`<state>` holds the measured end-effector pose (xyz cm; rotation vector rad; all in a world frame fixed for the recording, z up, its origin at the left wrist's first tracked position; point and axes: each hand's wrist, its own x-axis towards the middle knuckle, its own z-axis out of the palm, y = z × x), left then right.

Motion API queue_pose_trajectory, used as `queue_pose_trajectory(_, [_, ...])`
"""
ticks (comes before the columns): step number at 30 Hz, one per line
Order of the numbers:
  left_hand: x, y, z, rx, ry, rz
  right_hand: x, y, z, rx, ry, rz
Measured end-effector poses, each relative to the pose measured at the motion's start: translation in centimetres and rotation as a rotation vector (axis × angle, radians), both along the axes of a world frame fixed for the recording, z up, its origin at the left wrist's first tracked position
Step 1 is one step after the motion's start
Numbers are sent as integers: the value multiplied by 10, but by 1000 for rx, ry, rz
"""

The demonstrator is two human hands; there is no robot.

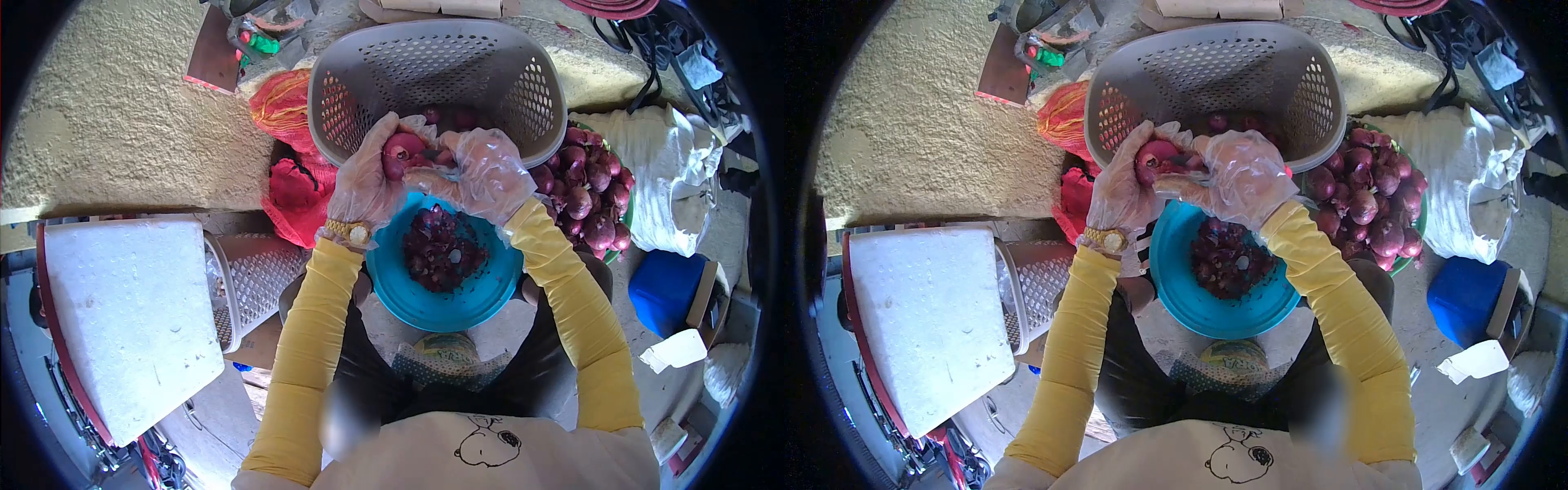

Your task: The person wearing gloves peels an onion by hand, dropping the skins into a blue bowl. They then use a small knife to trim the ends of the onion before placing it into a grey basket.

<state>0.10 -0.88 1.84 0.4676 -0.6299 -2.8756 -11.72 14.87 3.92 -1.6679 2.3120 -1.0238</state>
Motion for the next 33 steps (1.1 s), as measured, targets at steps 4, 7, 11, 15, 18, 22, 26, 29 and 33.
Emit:
queue_pose_trajectory(4, [-1, -1, -2, 22, -21, -13, -1, 1, -5, -12, 47, -29])
queue_pose_trajectory(7, [-3, 0, -3, 25, -43, 0, -1, -1, -2, -44, -18, 5])
queue_pose_trajectory(11, [-4, -2, -8, 4, -61, 11, -2, -2, 8, 28, -140, 45])
queue_pose_trajectory(15, [-1, -2, -6, 6, -43, -11, -2, -3, 0, -3, -79, 40])
queue_pose_trajectory(18, [0, 0, 0, 49, -32, -54, -3, -3, -6, 1, 48, 18])
queue_pose_trajectory(22, [0, 0, -4, -26, -30, -17, -3, -3, -4, 49, 93, 10])
queue_pose_trajectory(26, [0, -1, -6, -64, -15, -19, -5, -2, -5, -25, 54, 58])
queue_pose_trajectory(29, [0, -2, -6, -73, -21, -67, -11, -2, -18, -60, 62, 97])
queue_pose_trajectory(33, [-1, 0, -7, -76, -26, -45, -10, -2, -16, -40, 94, 97])
